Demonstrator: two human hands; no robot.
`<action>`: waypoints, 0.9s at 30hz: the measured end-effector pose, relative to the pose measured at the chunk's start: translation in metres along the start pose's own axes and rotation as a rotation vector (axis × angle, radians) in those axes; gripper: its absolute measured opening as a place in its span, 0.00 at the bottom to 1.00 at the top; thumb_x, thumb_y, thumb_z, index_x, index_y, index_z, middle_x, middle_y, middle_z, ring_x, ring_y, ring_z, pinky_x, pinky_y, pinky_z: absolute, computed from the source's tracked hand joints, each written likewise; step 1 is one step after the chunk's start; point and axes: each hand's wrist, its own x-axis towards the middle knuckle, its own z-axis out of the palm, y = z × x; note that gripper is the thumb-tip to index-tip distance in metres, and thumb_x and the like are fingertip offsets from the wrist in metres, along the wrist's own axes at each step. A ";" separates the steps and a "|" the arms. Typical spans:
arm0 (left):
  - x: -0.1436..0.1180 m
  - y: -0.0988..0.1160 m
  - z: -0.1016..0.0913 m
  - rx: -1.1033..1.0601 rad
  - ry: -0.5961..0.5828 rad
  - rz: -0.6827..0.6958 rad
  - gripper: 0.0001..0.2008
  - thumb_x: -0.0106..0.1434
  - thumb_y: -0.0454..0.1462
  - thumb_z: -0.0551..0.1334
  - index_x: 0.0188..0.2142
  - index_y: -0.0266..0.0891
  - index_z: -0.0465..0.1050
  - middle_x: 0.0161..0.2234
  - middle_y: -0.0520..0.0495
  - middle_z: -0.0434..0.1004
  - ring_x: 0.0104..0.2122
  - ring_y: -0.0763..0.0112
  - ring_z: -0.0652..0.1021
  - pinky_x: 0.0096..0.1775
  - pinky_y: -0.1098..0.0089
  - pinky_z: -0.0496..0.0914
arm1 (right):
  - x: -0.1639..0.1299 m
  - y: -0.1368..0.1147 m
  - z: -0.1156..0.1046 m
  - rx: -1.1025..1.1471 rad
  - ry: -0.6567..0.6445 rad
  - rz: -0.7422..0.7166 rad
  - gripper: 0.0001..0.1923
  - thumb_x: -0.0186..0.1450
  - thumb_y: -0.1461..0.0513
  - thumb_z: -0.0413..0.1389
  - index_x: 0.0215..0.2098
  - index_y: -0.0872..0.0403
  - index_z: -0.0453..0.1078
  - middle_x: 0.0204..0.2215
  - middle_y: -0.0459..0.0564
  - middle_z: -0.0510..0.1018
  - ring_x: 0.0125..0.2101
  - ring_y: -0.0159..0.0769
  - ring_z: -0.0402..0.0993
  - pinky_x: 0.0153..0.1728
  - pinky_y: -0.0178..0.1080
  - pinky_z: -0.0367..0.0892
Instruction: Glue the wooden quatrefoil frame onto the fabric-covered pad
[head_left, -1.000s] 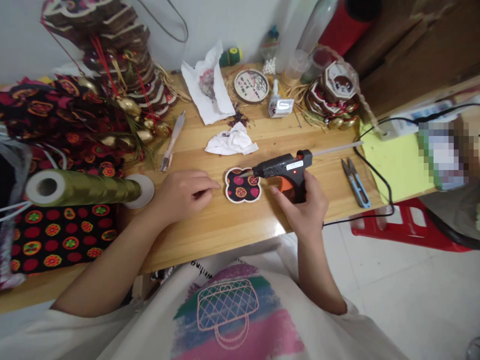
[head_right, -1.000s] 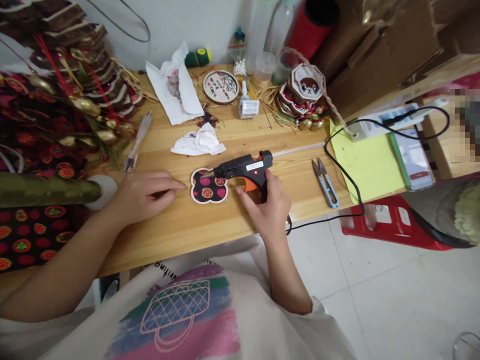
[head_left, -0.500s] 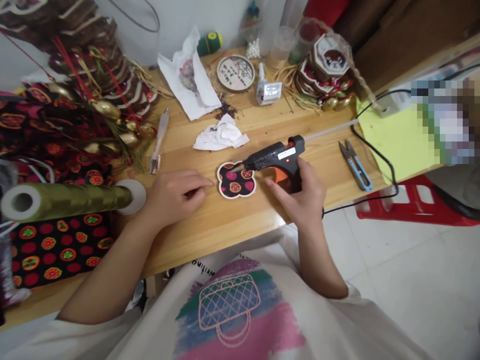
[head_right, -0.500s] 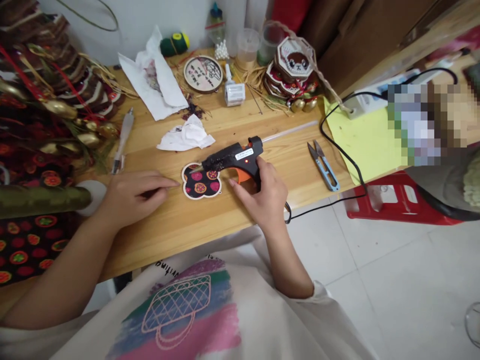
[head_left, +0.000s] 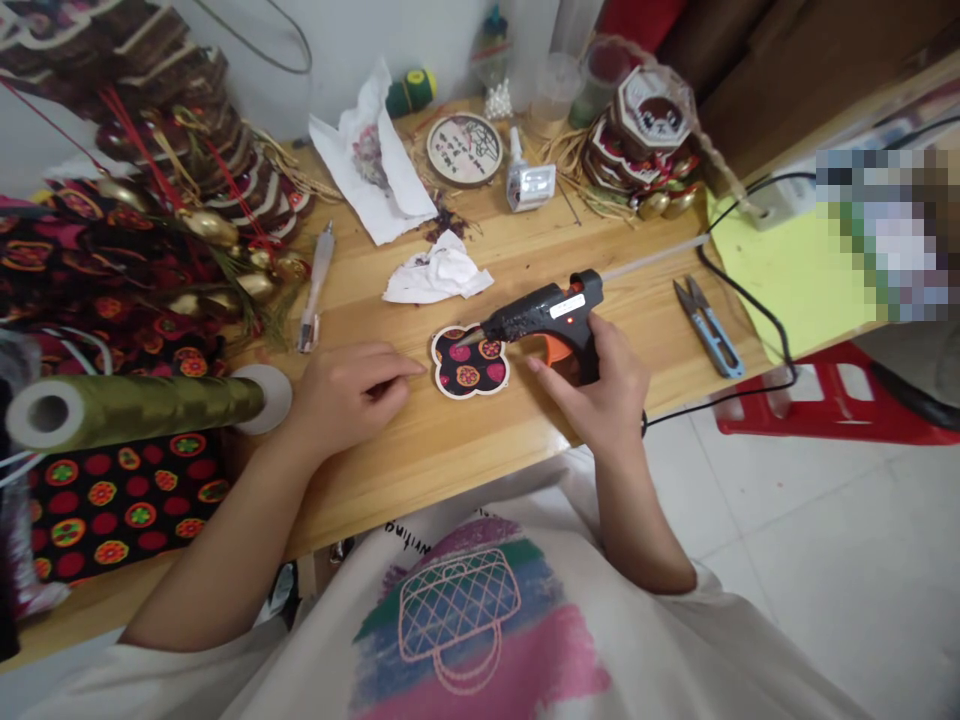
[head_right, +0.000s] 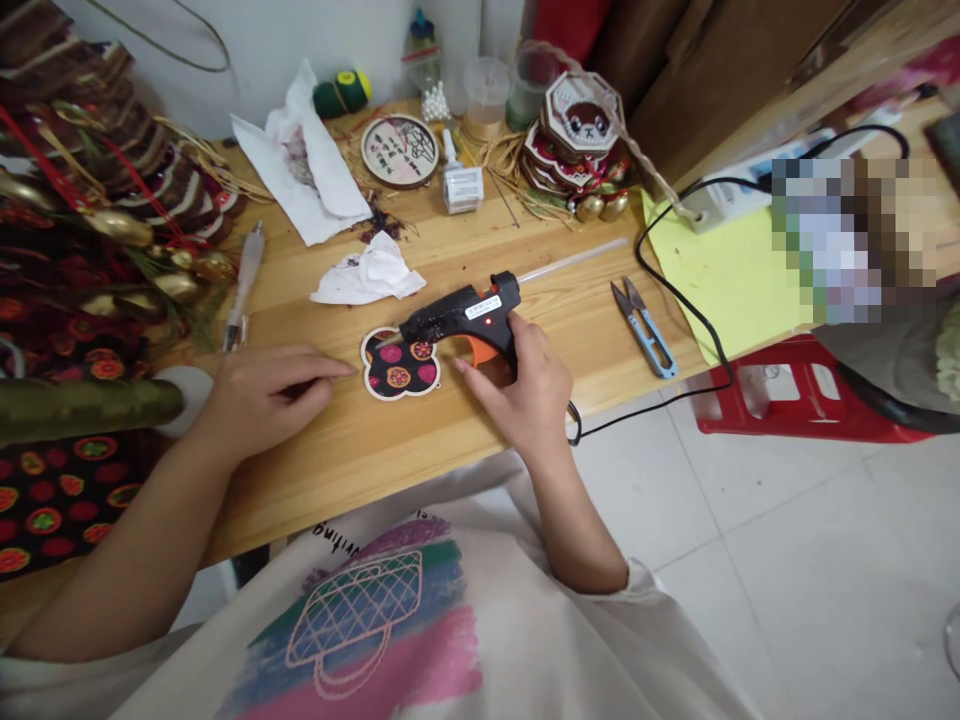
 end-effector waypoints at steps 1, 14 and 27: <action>0.000 0.000 0.000 -0.004 -0.003 -0.006 0.15 0.63 0.35 0.53 0.31 0.42 0.80 0.28 0.52 0.83 0.23 0.76 0.77 0.28 0.75 0.70 | 0.000 0.000 0.000 -0.001 0.001 -0.001 0.31 0.59 0.39 0.57 0.50 0.51 0.66 0.37 0.52 0.78 0.34 0.42 0.75 0.34 0.45 0.71; 0.000 0.000 0.001 -0.017 0.022 0.029 0.15 0.63 0.34 0.54 0.31 0.40 0.80 0.27 0.51 0.82 0.22 0.76 0.77 0.27 0.76 0.69 | 0.000 0.000 0.001 -0.001 0.029 -0.015 0.30 0.59 0.40 0.58 0.49 0.52 0.67 0.36 0.52 0.79 0.33 0.40 0.75 0.32 0.44 0.72; 0.000 0.000 0.001 -0.004 -0.004 0.010 0.16 0.63 0.35 0.52 0.31 0.40 0.80 0.28 0.51 0.82 0.21 0.76 0.75 0.29 0.75 0.70 | 0.000 0.001 0.000 0.008 -0.002 0.006 0.31 0.59 0.41 0.58 0.51 0.51 0.66 0.37 0.52 0.78 0.35 0.42 0.75 0.34 0.45 0.72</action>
